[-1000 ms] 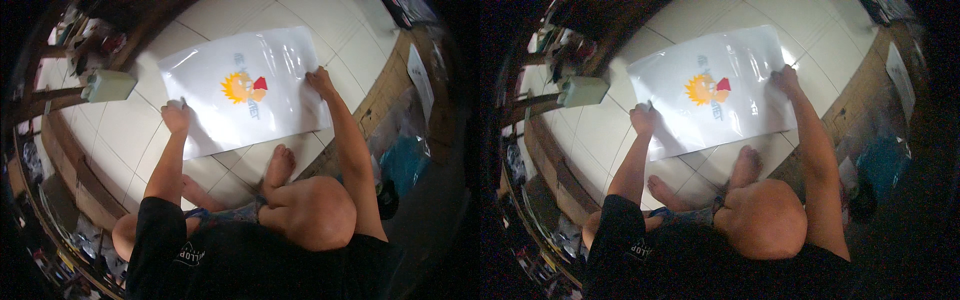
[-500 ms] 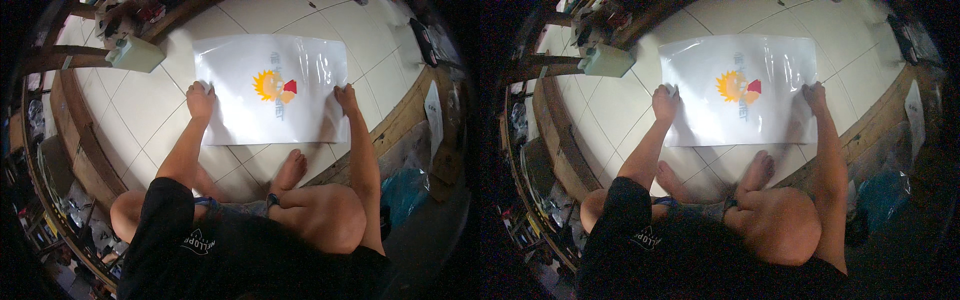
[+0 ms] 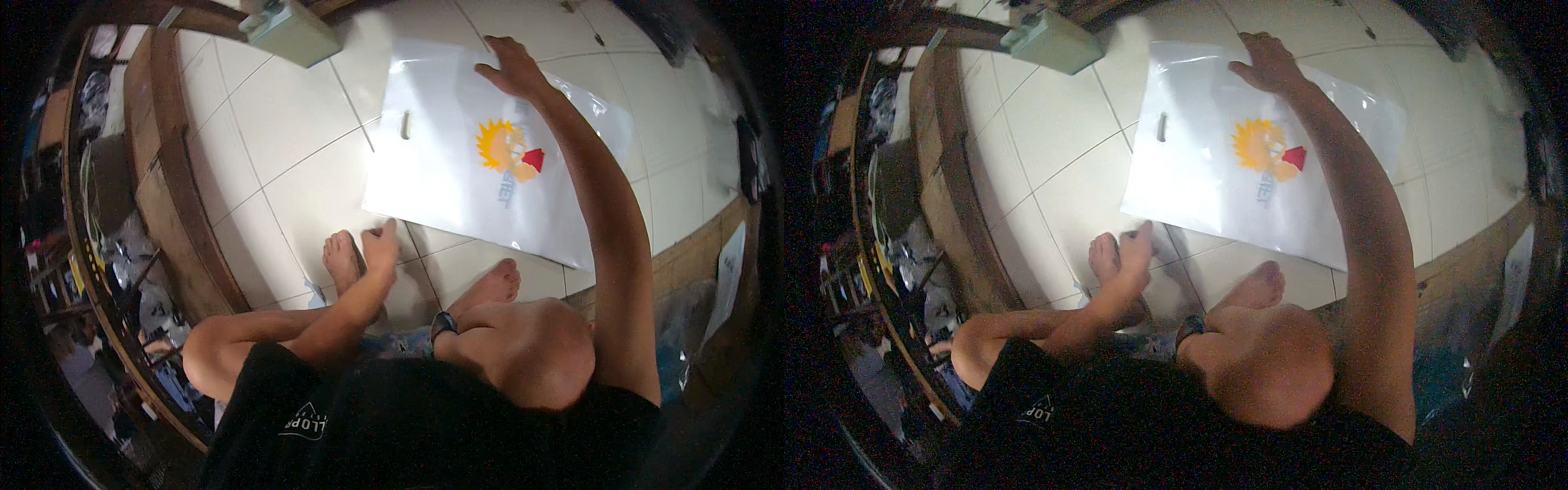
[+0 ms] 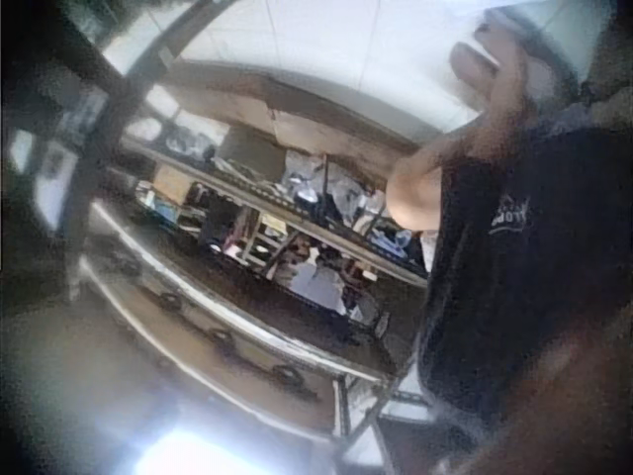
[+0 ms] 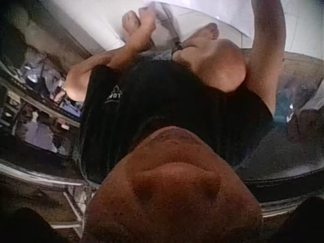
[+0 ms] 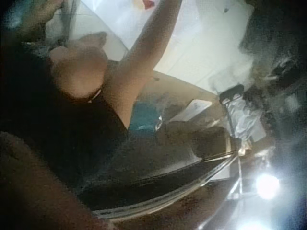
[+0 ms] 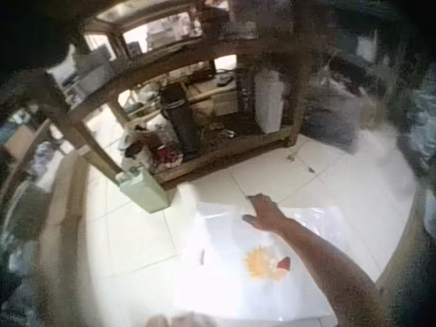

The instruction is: The person sits on the floor and repeatedly folds white plastic bags with a logo, smoothing them flat and stacking them. The person handles the bags one at a time, aligning edges and pressing them down before stacking the folded units.

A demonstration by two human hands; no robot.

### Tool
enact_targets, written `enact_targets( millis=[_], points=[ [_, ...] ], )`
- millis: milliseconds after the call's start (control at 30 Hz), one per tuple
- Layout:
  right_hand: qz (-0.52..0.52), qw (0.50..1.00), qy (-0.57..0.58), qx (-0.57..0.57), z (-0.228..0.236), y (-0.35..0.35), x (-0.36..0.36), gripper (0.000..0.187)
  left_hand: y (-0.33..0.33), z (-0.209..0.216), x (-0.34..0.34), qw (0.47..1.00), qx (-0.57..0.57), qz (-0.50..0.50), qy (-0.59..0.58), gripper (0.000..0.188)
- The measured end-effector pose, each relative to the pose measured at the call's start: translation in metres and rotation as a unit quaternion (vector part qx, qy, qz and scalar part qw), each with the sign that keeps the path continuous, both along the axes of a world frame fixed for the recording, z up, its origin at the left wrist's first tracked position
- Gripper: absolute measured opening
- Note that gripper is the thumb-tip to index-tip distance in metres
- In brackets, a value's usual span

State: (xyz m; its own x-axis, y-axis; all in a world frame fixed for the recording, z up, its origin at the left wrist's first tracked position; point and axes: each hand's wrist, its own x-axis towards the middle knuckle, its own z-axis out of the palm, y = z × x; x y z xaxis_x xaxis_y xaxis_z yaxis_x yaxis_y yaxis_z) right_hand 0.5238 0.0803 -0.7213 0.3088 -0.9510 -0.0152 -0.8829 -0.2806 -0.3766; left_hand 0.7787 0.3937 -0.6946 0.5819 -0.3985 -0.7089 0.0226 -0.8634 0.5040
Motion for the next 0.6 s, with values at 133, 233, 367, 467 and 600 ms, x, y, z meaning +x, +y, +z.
enact_targets(
  millis=[133,233,367,467,600],
  points=[
    [0.026,0.98,0.147,0.134,-0.002,-0.04,0.07,0.062,0.011,-0.014,-0.031,0.978,-0.014,0.139,0.153,0.05],
    [0.116,0.971,0.142,0.153,-0.01,-0.056,0.08,0.058,0.005,-0.036,-0.031,0.975,-0.027,0.114,0.186,0.049],
    [0.18,0.965,0.13,0.138,-0.016,-0.067,0.072,0.055,-0.019,-0.046,-0.042,0.986,0.012,0.108,0.124,0.053],
    [0.209,0.95,0.157,0.171,-0.011,-0.071,0.078,0.054,-0.029,-0.032,-0.053,0.984,0.013,0.157,0.079,0.056],
    [0.19,0.964,0.133,0.133,-0.023,-0.069,0.073,0.055,-0.025,-0.038,-0.059,0.979,-0.027,0.186,0.079,0.057]
  ],
)
